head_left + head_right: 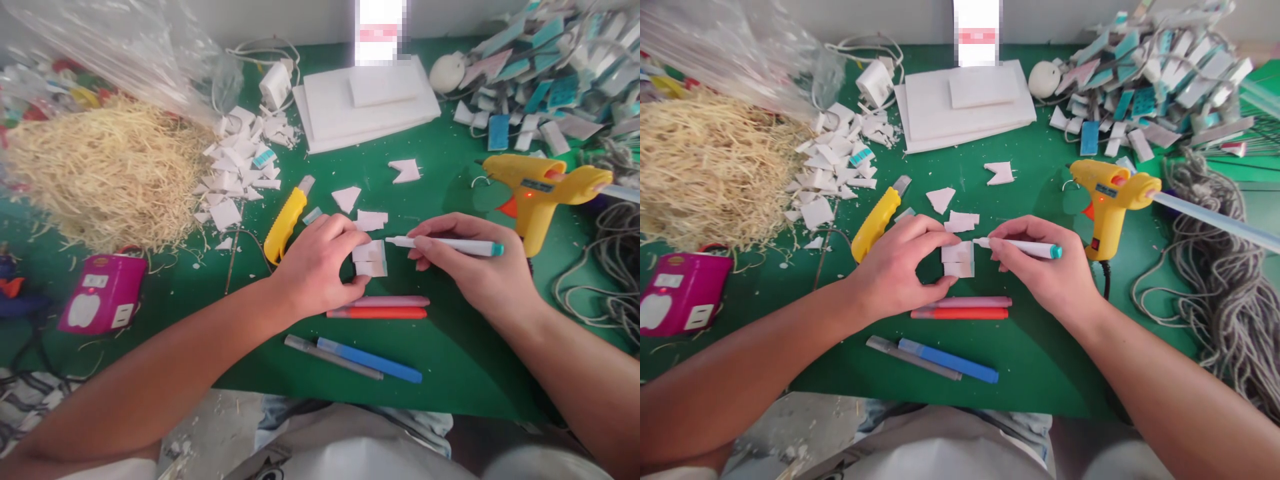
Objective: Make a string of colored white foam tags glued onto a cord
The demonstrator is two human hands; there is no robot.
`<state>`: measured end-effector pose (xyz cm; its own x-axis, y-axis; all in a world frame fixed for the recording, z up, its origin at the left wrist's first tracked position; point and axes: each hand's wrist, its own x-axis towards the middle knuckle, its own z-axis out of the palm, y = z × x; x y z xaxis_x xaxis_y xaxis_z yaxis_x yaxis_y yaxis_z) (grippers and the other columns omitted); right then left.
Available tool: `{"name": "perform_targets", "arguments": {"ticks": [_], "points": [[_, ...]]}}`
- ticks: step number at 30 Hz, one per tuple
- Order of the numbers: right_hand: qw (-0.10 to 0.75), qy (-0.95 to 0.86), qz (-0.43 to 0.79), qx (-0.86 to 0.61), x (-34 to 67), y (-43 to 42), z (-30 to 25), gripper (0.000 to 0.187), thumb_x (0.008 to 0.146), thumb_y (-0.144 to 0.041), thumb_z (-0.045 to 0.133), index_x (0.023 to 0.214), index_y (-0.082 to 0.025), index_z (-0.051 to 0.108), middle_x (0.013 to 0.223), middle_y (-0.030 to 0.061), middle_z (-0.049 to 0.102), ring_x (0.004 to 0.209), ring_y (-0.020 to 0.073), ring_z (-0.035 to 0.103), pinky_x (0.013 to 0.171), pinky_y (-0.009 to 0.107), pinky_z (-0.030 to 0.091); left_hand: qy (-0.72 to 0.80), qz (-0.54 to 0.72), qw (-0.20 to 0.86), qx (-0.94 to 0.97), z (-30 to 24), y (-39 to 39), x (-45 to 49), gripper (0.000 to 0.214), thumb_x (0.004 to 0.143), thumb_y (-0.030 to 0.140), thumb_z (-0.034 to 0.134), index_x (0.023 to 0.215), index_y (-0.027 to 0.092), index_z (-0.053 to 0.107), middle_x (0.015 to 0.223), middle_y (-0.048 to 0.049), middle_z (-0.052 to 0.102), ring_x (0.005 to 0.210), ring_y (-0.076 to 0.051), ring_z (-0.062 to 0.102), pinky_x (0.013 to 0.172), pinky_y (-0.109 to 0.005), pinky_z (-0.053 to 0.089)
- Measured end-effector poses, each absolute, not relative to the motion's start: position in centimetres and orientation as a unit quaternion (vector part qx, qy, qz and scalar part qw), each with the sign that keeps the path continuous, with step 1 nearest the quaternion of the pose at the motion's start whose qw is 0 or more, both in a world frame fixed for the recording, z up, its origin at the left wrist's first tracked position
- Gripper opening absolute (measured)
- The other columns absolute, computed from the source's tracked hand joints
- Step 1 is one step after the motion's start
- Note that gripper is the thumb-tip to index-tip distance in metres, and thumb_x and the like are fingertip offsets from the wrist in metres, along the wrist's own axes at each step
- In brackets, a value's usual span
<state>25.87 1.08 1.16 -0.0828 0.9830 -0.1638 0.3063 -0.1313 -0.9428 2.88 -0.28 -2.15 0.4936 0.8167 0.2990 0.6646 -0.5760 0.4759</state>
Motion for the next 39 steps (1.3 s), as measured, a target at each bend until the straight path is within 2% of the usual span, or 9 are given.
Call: {"name": "perform_targets", "arguments": {"ticks": [5,11,14,18,22,26,30,34,39], "points": [[0.342,-0.575,0.471,-0.575,25.65,1.04,1.11,0.014,0.08,-0.036,0.082,0.078,-0.023,0.077,0.069,0.0021,0.075,0.059,0.016,0.07,0.054,0.027,0.06,0.433,0.247,0.15,0.854,-2.02,-0.2,2.96,0.033,0.084,0.023,0.068,0.115,0.014,0.068,0.108,-0.0101,0.069,0.098,-0.025,0.067,0.085,-0.039,0.058],[0.331,-0.583,0.46,-0.582,25.68,1.07,1.13,0.014,0.076,-0.032,0.081,0.068,-0.024,0.074,0.06,0.0005,0.072,0.051,0.0148,0.063,0.048,0.027,0.054,0.442,0.224,0.158,0.854,-1.65,-0.16,2.99,0.053,0.083,0.022,0.068,0.134,0.014,0.059,0.11,-0.0094,0.07,0.102,-0.027,0.066,0.089,-0.042,0.057],[0.331,-0.575,0.464,-0.587,25.64,1.1,1.24,0.02,0.076,-0.033,0.082,0.064,-0.024,0.07,0.056,-0.0002,0.068,0.049,0.0153,0.061,0.048,0.028,0.053,0.437,0.227,0.157,0.856,-1.59,-0.1,2.96,0.054,0.082,0.023,0.067,0.134,0.013,0.059,0.109,-0.0098,0.071,0.102,-0.028,0.066,0.088,-0.042,0.057],[0.347,-0.573,0.461,-0.582,25.49,1.0,1.33,0.017,0.077,-0.034,0.082,0.069,-0.024,0.072,0.062,0.0006,0.072,0.053,0.016,0.064,0.051,0.028,0.055,0.435,0.234,0.148,0.857,-1.67,-0.09,3.04,0.054,0.083,0.023,0.065,0.135,0.009,0.06,0.109,-0.0117,0.07,0.1,-0.028,0.066,0.088,-0.042,0.057],[0.304,-0.598,0.465,-0.578,25.61,0.95,1.29,0.023,0.077,-0.034,0.082,0.062,-0.024,0.068,0.054,-0.0003,0.068,0.048,0.0145,0.059,0.047,0.027,0.05,0.445,0.229,0.145,0.854,-1.73,-0.16,3.12,0.058,0.084,0.024,0.065,0.141,0.012,0.056,0.108,-0.0104,0.07,0.098,-0.027,0.065,0.086,-0.042,0.057],[0.327,-0.591,0.46,-0.576,25.85,0.9,1.2,0.015,0.08,-0.034,0.08,0.07,-0.024,0.073,0.06,0.0004,0.072,0.053,0.0164,0.064,0.049,0.027,0.053,0.45,0.223,0.145,0.852,-1.76,-0.18,3.17,0.061,0.083,0.024,0.065,0.142,0.012,0.054,0.109,-0.0105,0.07,0.099,-0.027,0.065,0.087,-0.042,0.056],[0.284,-0.601,0.473,-0.578,26.01,0.76,1.15,0.018,0.079,-0.029,0.078,0.064,-0.024,0.071,0.054,-0.0007,0.068,0.048,0.0146,0.06,0.047,0.026,0.05,0.453,0.224,0.137,0.852,-1.89,-0.13,3.09,0.06,0.085,0.027,0.064,0.142,0.011,0.054,0.108,-0.0111,0.07,0.098,-0.028,0.065,0.086,-0.042,0.056],[0.328,-0.583,0.474,-0.573,25.96,0.79,1.25,0.013,0.08,-0.031,0.076,0.069,-0.024,0.073,0.06,0.0003,0.072,0.053,0.0158,0.065,0.05,0.027,0.053,0.454,0.225,0.135,0.852,-1.97,-0.07,2.84,0.06,0.085,0.025,0.063,0.142,0.009,0.053,0.11,-0.0123,0.07,0.097,-0.028,0.064,0.086,-0.042,0.057],[0.269,-0.617,0.473,-0.569,26.18,0.78,1.06,0.017,0.08,-0.028,0.076,0.064,-0.024,0.071,0.055,0.0,0.069,0.049,0.0151,0.061,0.047,0.026,0.048,0.461,0.22,0.141,0.848,-1.89,-0.05,2.89,0.061,0.086,0.026,0.065,0.143,0.013,0.052,0.109,-0.0112,0.07,0.097,-0.028,0.064,0.085,-0.042,0.056]]}}
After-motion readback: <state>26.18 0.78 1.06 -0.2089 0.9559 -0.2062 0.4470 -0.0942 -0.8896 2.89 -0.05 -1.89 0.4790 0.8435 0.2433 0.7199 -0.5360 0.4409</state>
